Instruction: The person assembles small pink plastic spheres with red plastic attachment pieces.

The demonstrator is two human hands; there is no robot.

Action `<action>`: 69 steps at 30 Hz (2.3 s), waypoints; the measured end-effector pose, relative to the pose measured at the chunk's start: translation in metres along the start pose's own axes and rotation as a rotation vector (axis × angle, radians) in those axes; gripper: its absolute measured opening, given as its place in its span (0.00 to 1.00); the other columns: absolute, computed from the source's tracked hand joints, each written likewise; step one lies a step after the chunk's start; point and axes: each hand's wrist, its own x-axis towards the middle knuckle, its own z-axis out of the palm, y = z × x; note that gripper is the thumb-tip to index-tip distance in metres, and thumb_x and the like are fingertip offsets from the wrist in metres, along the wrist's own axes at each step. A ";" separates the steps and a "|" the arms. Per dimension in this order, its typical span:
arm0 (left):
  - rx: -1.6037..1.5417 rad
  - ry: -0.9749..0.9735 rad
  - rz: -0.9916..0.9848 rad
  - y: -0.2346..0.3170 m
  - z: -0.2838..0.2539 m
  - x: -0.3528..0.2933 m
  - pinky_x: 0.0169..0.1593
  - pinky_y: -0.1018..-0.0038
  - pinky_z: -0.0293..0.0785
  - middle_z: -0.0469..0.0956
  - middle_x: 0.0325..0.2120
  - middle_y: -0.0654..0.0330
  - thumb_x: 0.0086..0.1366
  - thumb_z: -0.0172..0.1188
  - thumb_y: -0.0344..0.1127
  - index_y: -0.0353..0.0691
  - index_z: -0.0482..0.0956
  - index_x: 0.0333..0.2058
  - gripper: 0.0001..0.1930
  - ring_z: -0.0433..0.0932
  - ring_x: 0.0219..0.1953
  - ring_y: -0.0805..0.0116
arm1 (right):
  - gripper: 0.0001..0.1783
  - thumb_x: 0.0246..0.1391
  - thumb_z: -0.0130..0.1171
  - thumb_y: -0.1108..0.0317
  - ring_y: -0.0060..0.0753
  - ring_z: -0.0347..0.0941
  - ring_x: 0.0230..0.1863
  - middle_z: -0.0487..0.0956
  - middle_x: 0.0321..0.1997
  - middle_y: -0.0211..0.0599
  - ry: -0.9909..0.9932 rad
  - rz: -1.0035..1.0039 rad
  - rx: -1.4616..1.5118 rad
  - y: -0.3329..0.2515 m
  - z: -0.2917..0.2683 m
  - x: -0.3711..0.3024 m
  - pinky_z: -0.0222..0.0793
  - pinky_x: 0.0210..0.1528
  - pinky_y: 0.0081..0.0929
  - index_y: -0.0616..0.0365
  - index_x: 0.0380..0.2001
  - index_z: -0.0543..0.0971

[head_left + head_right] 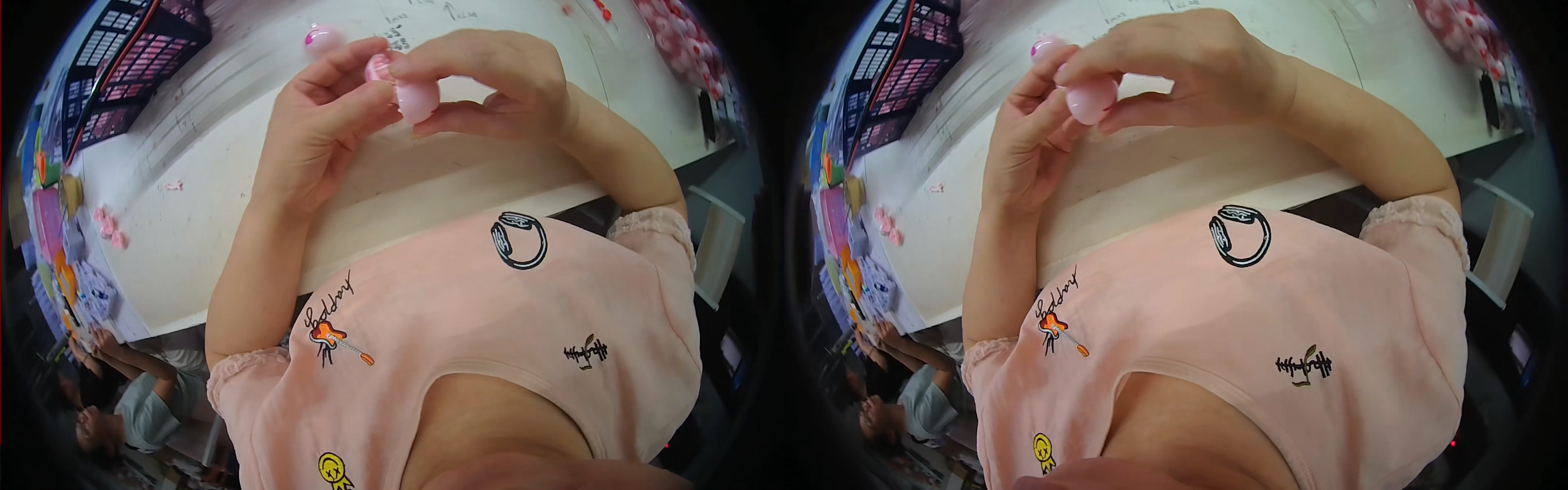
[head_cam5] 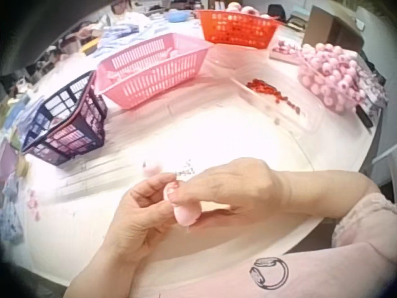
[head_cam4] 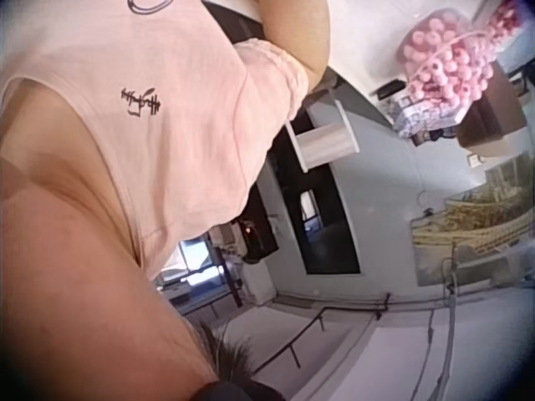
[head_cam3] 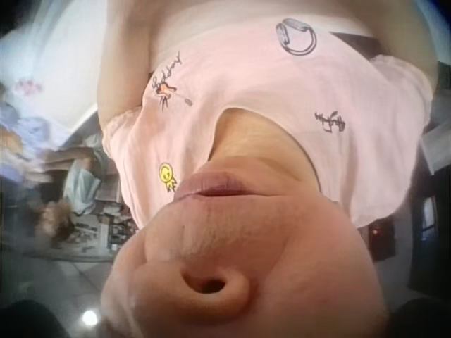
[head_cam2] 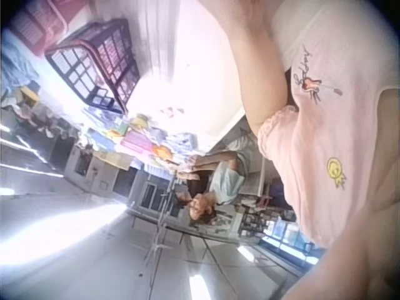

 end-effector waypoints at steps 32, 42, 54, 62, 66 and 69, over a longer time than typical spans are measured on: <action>-0.041 0.043 0.223 -0.010 -0.001 -0.003 0.47 0.72 0.72 0.74 0.40 0.55 0.45 0.63 0.21 0.32 0.72 0.44 0.23 0.74 0.42 0.65 | 0.23 0.34 0.69 0.65 0.26 0.68 0.20 0.75 0.25 0.35 0.059 0.181 0.043 -0.004 -0.004 0.005 0.64 0.21 0.19 0.60 0.37 0.76; -0.041 0.068 0.146 -0.005 0.004 -0.002 0.46 0.73 0.72 0.75 0.39 0.56 0.44 0.64 0.21 0.34 0.72 0.43 0.23 0.74 0.41 0.67 | 0.22 0.35 0.69 0.66 0.33 0.72 0.25 0.75 0.26 0.39 0.163 -0.015 0.094 0.012 0.004 -0.001 0.68 0.26 0.23 0.61 0.37 0.76; -0.013 0.063 0.154 -0.006 -0.003 -0.001 0.46 0.73 0.73 0.76 0.37 0.54 0.44 0.64 0.21 0.32 0.73 0.41 0.21 0.76 0.39 0.66 | 0.23 0.36 0.68 0.66 0.30 0.71 0.22 0.75 0.25 0.39 0.086 0.087 0.102 0.011 0.003 -0.001 0.67 0.23 0.21 0.62 0.39 0.76; 0.062 0.114 0.113 -0.005 0.002 -0.004 0.46 0.74 0.72 0.76 0.37 0.53 0.45 0.63 0.22 0.31 0.72 0.44 0.23 0.76 0.40 0.67 | 0.21 0.37 0.67 0.68 0.34 0.71 0.23 0.74 0.25 0.38 0.107 0.067 0.026 0.006 0.002 -0.002 0.67 0.25 0.24 0.60 0.38 0.76; 0.113 0.109 0.094 -0.005 0.006 0.001 0.46 0.75 0.71 0.76 0.37 0.54 0.47 0.63 0.24 0.30 0.72 0.45 0.23 0.75 0.40 0.68 | 0.19 0.36 0.65 0.70 0.35 0.71 0.24 0.74 0.24 0.36 0.060 0.144 0.037 0.011 0.004 -0.003 0.67 0.26 0.25 0.58 0.36 0.75; 0.148 0.152 0.107 -0.003 0.016 -0.004 0.46 0.76 0.70 0.76 0.38 0.54 0.48 0.62 0.24 0.30 0.71 0.46 0.23 0.75 0.40 0.70 | 0.18 0.36 0.65 0.71 0.35 0.71 0.24 0.73 0.24 0.35 0.119 0.108 0.045 0.007 0.004 -0.003 0.67 0.26 0.25 0.57 0.36 0.75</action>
